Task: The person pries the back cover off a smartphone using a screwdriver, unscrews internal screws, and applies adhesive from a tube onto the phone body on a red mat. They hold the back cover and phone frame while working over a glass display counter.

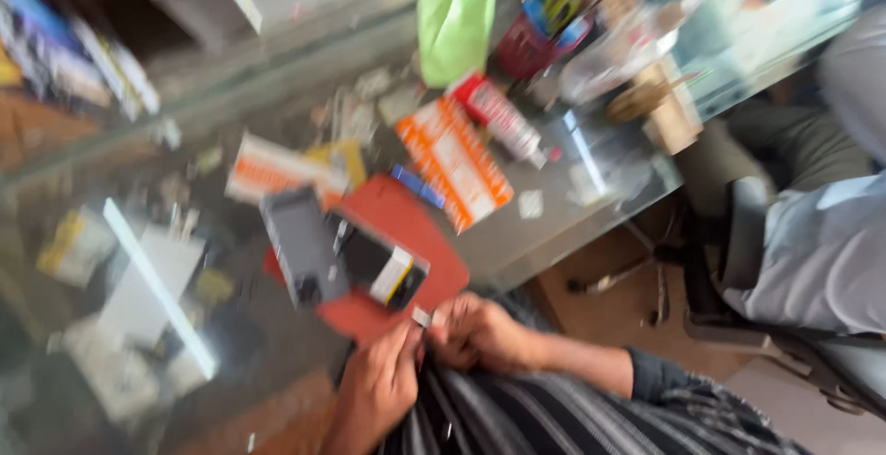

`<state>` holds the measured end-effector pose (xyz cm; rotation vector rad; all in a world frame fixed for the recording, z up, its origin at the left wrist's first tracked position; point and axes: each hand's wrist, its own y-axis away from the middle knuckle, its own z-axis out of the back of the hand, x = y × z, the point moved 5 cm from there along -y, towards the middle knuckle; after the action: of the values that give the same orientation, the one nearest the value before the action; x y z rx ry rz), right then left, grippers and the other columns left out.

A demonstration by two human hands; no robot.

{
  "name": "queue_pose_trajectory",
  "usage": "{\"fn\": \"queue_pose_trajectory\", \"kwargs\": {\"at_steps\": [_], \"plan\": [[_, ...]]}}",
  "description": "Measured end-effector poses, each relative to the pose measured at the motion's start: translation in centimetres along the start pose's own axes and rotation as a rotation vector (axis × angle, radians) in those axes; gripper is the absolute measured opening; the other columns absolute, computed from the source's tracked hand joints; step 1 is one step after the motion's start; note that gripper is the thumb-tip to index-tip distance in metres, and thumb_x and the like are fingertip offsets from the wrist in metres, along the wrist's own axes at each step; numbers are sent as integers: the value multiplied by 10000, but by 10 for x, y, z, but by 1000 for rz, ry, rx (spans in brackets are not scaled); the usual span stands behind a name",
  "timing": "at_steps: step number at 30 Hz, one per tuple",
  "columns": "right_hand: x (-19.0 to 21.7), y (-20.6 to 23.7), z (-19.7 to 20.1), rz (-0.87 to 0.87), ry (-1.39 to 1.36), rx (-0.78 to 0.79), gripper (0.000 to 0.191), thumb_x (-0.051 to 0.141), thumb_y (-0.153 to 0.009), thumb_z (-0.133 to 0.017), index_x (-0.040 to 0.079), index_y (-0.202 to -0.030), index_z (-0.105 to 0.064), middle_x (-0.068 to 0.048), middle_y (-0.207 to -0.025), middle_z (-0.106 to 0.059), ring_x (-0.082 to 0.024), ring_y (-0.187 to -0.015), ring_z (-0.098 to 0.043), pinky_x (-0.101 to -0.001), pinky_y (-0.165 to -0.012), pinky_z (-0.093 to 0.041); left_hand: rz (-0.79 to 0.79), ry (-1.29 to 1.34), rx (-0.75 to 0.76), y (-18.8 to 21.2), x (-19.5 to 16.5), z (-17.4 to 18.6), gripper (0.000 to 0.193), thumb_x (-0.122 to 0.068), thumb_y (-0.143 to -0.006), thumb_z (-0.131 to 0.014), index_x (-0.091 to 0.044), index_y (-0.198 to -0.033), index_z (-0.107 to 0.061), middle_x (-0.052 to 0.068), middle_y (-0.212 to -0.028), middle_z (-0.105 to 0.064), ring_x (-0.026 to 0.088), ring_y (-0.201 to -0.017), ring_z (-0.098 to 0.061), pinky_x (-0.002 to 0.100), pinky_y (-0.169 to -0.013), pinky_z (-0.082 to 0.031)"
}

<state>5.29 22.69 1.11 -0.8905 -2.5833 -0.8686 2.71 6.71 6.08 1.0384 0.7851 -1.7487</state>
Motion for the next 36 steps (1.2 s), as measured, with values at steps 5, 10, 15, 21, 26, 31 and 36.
{"fn": "queue_pose_trajectory", "kwargs": {"at_steps": [5,10,15,21,26,31,36], "plan": [[-7,-12,4,-86,-64,-76,219,134,-1012,-544,14,-835,-588,34,-600,-354,-92,-480,-265,-284,-447,-175,254,90,153,1,13,9,184,-157,-1011,-550,-42,-876,-600,141,-719,-665,353,-684,-691,421,-593,-517],[3,-17,3,-100,-79,-90,185,109,-965,-519,58,-788,-520,26,-604,-350,-96,-507,-265,-290,-464,-167,278,86,175,-10,8,16,210,-163,-1023,-548,-50,-850,-589,133,-710,-660,354,-684,-688,418,-583,-514],[5,-19,-3,-81,-41,-97,198,113,-973,-544,57,-785,-515,32,-606,-340,-91,-503,-252,-288,-459,-163,272,86,172,-13,4,20,209,-159,-1019,-549,-45,-847,-582,127,-700,-657,349,-673,-685,420,-580,-511],[8,-20,-4,-41,-62,-60,239,159,-998,-560,45,-791,-522,29,-612,-339,-96,-511,-250,-292,-470,-168,280,83,196,-11,9,20,206,-148,-1015,-552,-48,-838,-585,124,-684,-662,354,-657,-682,433,-569,-505],[7,-21,-5,-23,-77,-44,301,231,-1033,-564,44,-800,-527,31,-618,-338,-92,-525,-255,-293,-485,-175,275,107,184,-11,9,23,193,-144,-1014,-555,-46,-852,-591,131,-689,-663,357,-659,-684,434,-565,-507],[15,-24,-7,-78,58,-72,351,261,-1060,-579,57,-779,-524,32,-618,-366,-77,-516,-280,-274,-472,-186,292,114,160,-11,7,28,196,-143,-1016,-565,-46,-849,-589,140,-701,-667,363,-682,-696,431,-569,-513],[61,-22,-10,-23,572,-182,353,313,-1061,-544,25,-885,-646,48,-690,-486,-76,-610,-420,-248,-534,-326,274,79,40,-21,8,40,173,-125,-1009,-552,-31,-871,-595,158,-727,-672,385,-703,-697,436,-564,-512]]}}
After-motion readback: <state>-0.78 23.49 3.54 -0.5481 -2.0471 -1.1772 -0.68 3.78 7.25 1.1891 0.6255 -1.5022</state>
